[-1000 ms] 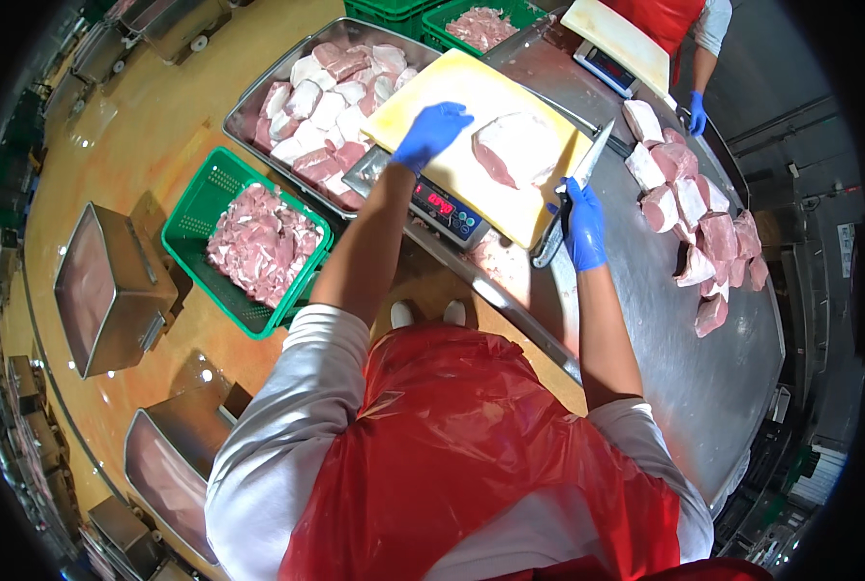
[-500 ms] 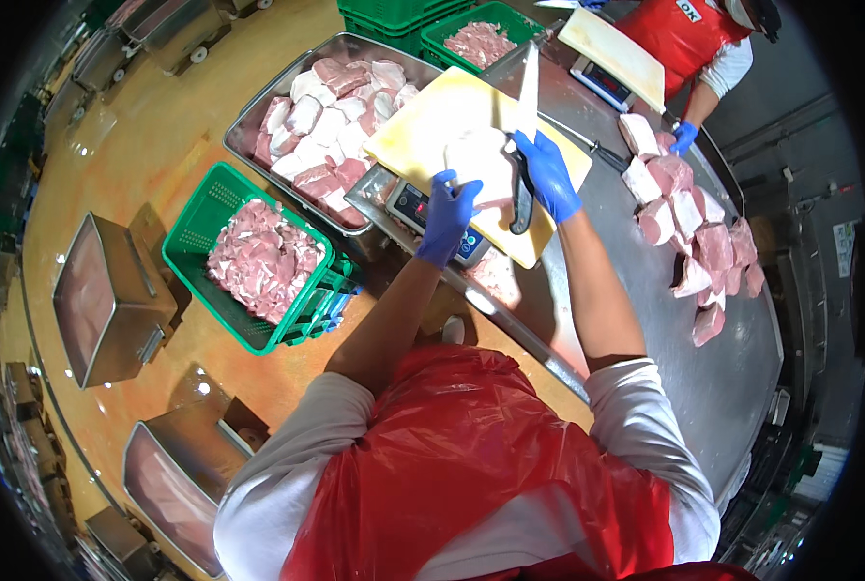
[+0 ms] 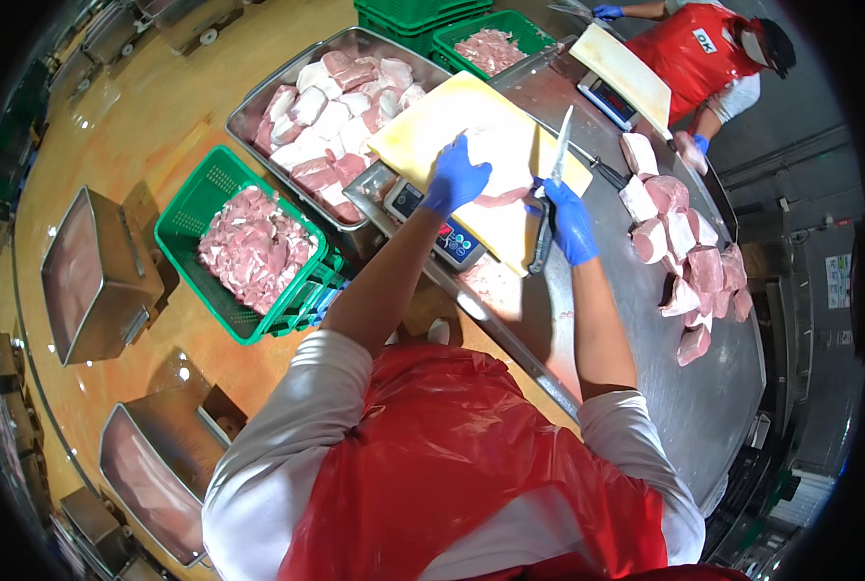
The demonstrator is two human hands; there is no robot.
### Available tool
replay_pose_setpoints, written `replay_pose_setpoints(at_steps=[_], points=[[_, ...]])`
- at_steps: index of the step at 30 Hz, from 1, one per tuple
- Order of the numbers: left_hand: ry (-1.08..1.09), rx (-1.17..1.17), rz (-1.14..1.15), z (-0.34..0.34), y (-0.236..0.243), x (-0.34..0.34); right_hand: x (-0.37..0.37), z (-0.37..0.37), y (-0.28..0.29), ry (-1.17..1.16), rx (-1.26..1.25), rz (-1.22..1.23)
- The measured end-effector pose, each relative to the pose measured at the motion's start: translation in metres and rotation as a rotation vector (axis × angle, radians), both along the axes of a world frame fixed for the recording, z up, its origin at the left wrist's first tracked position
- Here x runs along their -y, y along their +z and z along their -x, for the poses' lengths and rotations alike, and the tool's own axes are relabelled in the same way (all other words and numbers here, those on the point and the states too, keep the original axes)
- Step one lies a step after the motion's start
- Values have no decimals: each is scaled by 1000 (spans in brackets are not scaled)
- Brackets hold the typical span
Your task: The person cuts large pieces of raw meat into smaller portions using a knife on a cutting board. The cut pieces are placed into a green basket, and the process is repeated with multiple pieces of meat.
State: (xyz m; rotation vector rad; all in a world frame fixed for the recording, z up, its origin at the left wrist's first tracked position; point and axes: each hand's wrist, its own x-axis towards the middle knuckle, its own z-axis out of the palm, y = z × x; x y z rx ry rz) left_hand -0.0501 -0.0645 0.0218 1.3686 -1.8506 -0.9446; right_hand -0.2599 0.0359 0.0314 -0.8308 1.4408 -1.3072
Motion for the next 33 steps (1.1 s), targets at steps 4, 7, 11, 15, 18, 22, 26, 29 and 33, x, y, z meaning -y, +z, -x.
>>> replay_pose_setpoints(at_steps=[4,7,11,15,18,22,26,29,33], points=[[-424,-240,93,6,-20,62,-4,-31,7,76,-381,-21],[-344,-409,-129,-8,-18,76,-40,-37,11,-5,-252,-66],[-256,-500,-126,-36,-36,66,-85,-18,12,-97,-77,-135],[-358,-615,-167,-39,-48,44,-87,-43,22,88,-863,-231],[-507,-74,713,-44,-43,27,-68,-77,22,154,-1120,-101],[241,-442,307,-40,-36,-19,-27,-104,22,198,-1206,-125],[8,-335,112,-54,-44,-40,-4,-123,42,262,-1256,-131],[197,-419,6,-57,-49,-49,-6,-121,27,272,-1252,-119],[358,-426,87,-85,-62,-44,-80,-82,22,459,-1374,-205]])
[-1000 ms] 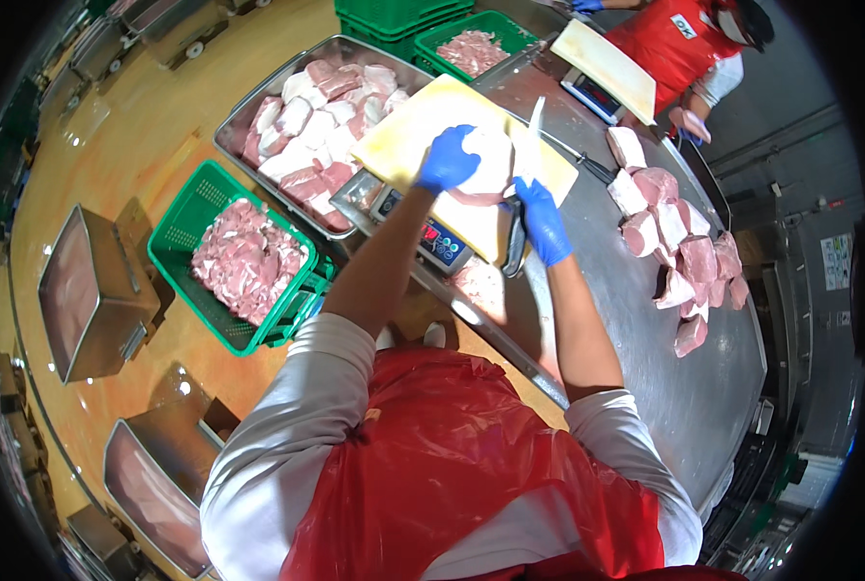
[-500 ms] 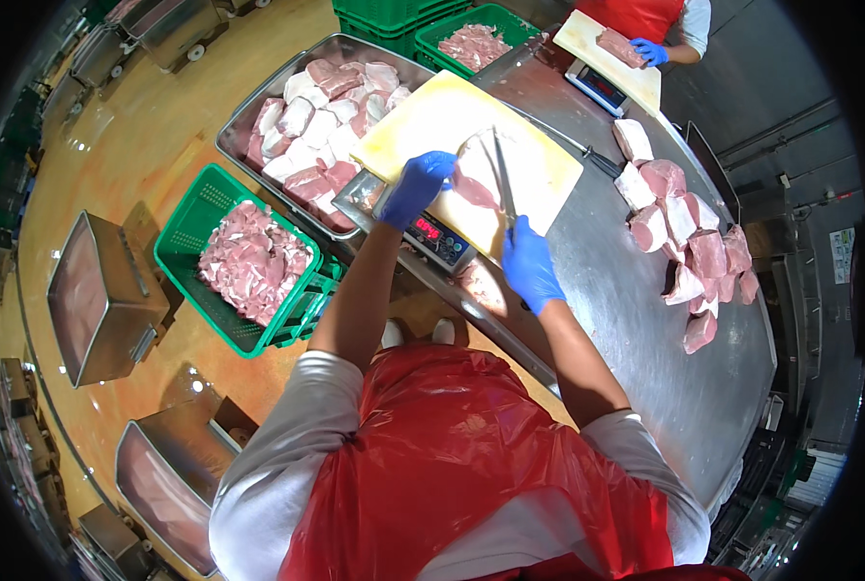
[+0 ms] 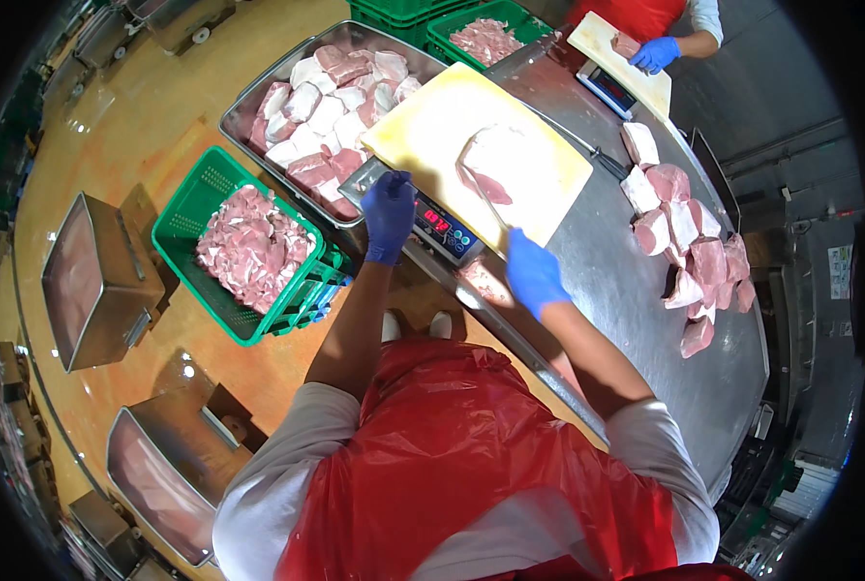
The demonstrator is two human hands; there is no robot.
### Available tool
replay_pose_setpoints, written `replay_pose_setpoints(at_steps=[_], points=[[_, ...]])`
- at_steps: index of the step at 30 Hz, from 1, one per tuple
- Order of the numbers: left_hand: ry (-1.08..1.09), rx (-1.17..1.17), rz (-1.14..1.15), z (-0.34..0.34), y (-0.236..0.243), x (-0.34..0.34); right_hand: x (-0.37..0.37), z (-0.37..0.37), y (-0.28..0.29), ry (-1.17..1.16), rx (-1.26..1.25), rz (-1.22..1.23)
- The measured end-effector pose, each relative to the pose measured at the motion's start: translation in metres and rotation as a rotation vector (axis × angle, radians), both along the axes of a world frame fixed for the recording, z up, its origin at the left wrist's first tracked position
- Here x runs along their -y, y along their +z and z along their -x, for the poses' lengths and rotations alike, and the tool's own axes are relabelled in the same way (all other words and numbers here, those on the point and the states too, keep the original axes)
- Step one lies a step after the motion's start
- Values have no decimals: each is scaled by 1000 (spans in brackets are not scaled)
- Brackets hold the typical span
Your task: The person cuts large pieces of raw meat into smaller portions using a knife on a cutting board. The cut pieces are placed into a green basket, and the process is repeated with multiple pieces of meat.
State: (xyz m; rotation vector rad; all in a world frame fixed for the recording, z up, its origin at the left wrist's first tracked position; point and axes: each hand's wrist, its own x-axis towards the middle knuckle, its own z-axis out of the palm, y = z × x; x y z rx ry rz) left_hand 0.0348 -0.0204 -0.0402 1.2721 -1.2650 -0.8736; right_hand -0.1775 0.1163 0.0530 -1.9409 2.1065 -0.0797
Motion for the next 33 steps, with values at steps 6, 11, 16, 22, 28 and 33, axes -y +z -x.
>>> replay_pose_setpoints(at_steps=[6,11,16,22,28,33], points=[[-107,9,111,28,29,-6,-57,35,54,-105,-189,-260],[-109,118,108,74,39,8,-9,-1,52,-73,-55,29],[-87,51,38,54,37,19,69,-56,44,-159,116,13],[-86,90,221,52,21,20,64,-28,7,24,-64,48],[-7,-25,-43,-13,20,5,-43,76,35,143,-329,-158],[369,538,24,-241,-83,8,-108,111,37,-10,-195,152]])
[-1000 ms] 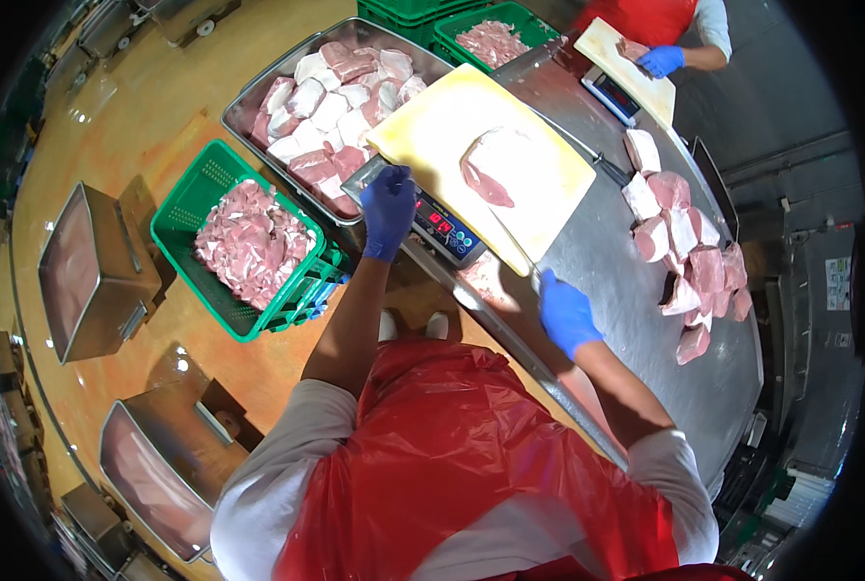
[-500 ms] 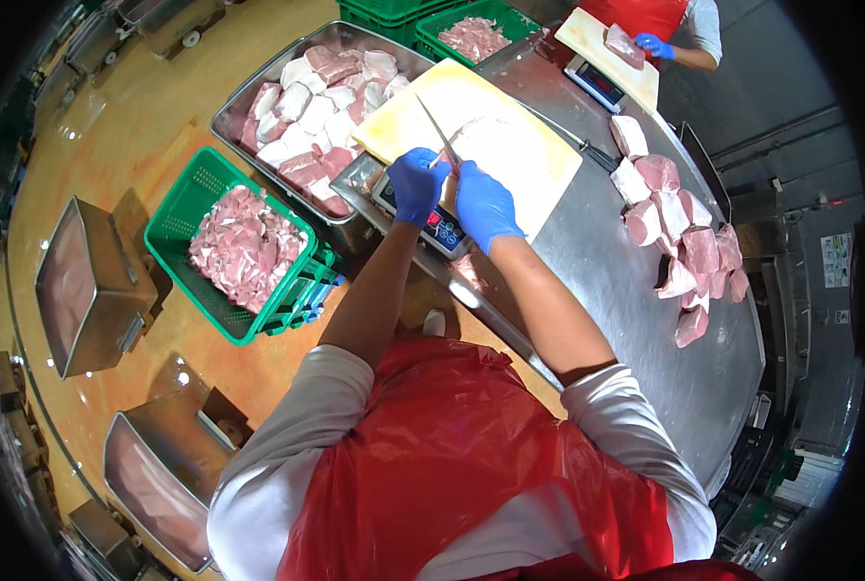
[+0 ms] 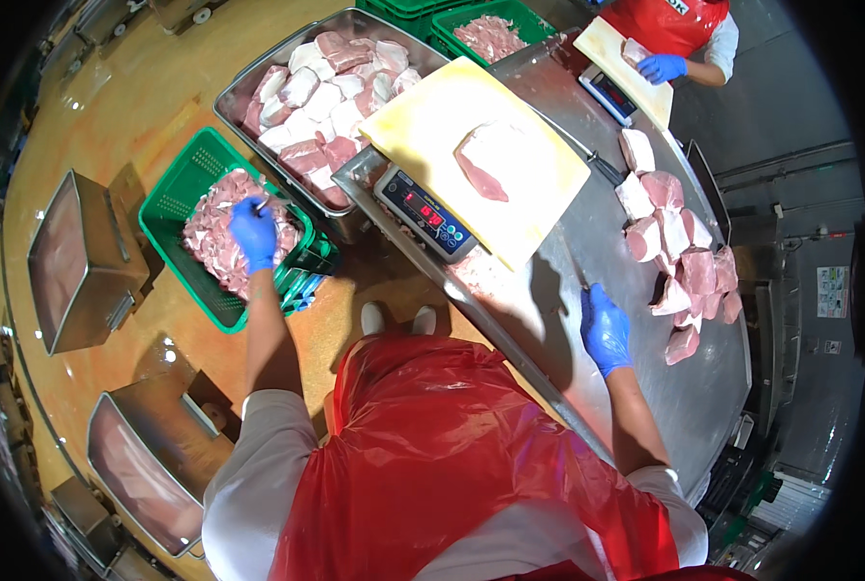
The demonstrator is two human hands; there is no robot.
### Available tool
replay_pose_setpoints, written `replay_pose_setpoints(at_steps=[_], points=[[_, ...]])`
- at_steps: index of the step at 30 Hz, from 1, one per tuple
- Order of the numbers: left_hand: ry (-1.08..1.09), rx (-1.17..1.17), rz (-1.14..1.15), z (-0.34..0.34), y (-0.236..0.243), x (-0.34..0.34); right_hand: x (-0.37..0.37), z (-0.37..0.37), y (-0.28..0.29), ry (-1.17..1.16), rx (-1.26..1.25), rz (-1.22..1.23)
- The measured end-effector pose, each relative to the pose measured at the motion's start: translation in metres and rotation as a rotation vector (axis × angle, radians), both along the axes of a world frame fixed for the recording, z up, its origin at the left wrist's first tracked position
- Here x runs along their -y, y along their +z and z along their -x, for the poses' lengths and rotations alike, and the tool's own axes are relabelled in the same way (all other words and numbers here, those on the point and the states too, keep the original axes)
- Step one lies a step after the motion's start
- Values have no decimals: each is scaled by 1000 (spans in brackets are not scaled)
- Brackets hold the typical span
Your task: The person cuts large pieces of raw meat into smaller portions using a knife on a cutting board. The cut pieces are placed into a green basket, and the process is repeated with multiple pieces of meat.
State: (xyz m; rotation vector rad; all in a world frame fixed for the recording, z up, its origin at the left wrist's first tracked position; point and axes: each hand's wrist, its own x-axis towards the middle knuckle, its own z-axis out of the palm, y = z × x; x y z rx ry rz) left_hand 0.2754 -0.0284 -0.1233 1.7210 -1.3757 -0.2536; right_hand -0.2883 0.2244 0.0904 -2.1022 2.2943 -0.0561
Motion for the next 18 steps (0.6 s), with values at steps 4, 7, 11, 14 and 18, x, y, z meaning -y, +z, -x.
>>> replay_pose_setpoints(at_steps=[4,7,11,14,18], points=[[-243,521,-493,-33,26,18,-3,-6,-46,-411,479,124],[-417,0,-153,95,110,57,26,-34,-49,-533,864,269],[-789,-306,-226,214,158,88,67,-48,-34,-520,1331,305],[-864,-313,-236,258,165,91,76,-46,-30,-549,1489,287],[-896,-410,-320,260,137,89,93,-42,-43,-566,1672,144]])
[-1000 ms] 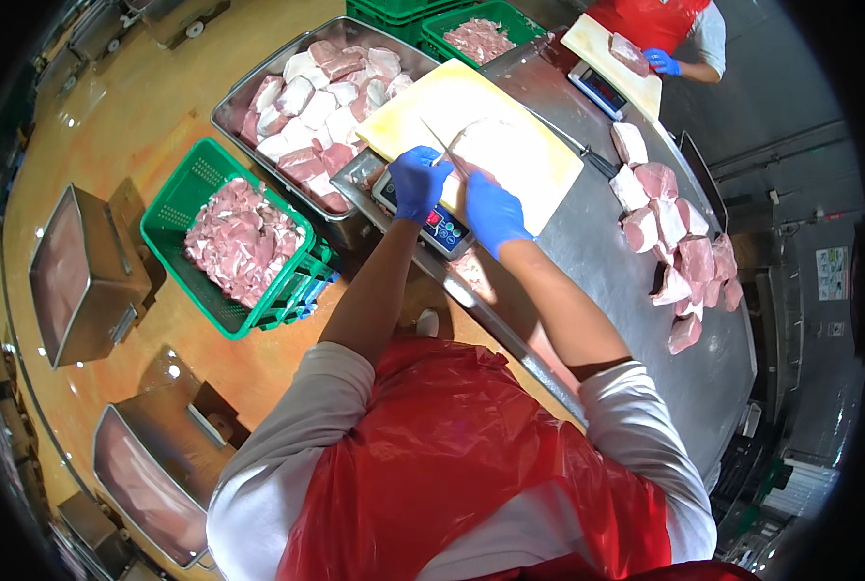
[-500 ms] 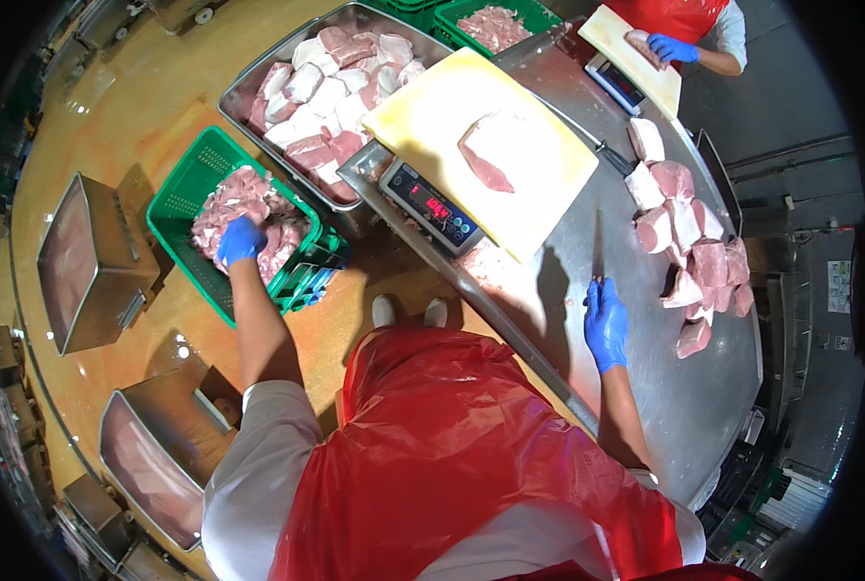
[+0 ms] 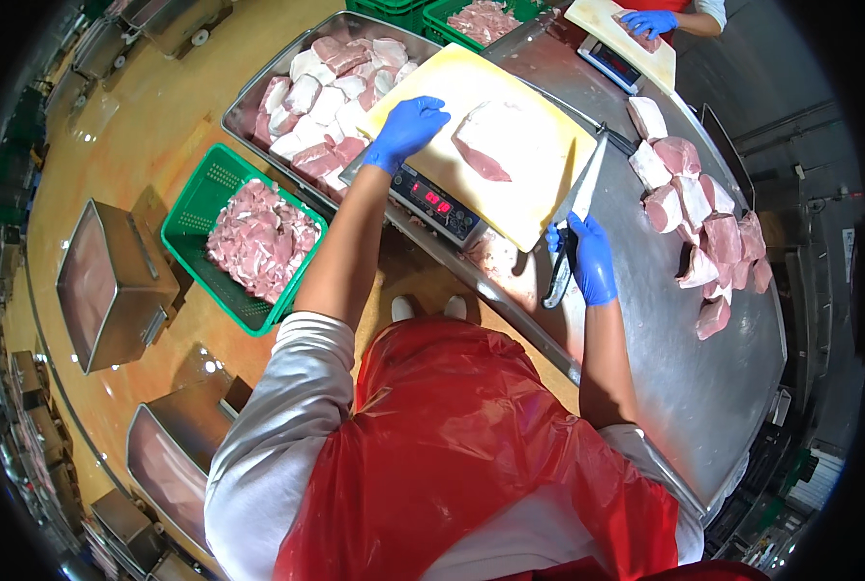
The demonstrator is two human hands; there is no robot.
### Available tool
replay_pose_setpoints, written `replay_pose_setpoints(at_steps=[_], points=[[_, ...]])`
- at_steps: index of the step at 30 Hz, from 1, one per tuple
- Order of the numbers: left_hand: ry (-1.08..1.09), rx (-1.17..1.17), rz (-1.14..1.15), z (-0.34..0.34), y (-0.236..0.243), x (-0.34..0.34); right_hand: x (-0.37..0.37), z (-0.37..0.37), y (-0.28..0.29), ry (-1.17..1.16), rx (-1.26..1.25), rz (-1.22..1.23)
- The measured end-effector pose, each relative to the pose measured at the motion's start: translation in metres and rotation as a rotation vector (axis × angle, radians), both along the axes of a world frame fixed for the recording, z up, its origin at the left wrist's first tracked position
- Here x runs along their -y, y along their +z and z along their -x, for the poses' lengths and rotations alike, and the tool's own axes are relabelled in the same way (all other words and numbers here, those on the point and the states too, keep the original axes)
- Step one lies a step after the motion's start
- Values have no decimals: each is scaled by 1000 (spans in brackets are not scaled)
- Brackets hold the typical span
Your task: The person cuts large pieces of raw meat into smaller portions using a knife on a cutting board. The cut pieces are placed into a green basket, and the process is repeated with multiple pieces of meat.
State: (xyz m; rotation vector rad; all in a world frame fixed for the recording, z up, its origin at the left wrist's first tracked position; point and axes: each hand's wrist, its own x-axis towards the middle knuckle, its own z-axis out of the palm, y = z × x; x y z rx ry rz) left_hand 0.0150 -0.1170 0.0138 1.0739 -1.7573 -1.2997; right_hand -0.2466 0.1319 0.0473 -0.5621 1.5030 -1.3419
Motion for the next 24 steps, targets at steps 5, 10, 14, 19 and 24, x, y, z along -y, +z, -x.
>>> replay_pose_setpoints(at_steps=[5,10,14,19,24], points=[[-162,-271,-225,39,-19,-33,79,14,-21,-35,194,116],[-82,-536,-154,22,-28,-67,154,-59,66,106,90,425],[231,-1485,-890,-30,-3,17,145,-89,137,177,-324,768],[146,-660,-230,49,63,12,14,-34,76,160,-560,354],[-389,-190,103,179,53,-97,-170,7,-21,-284,-258,-13]])
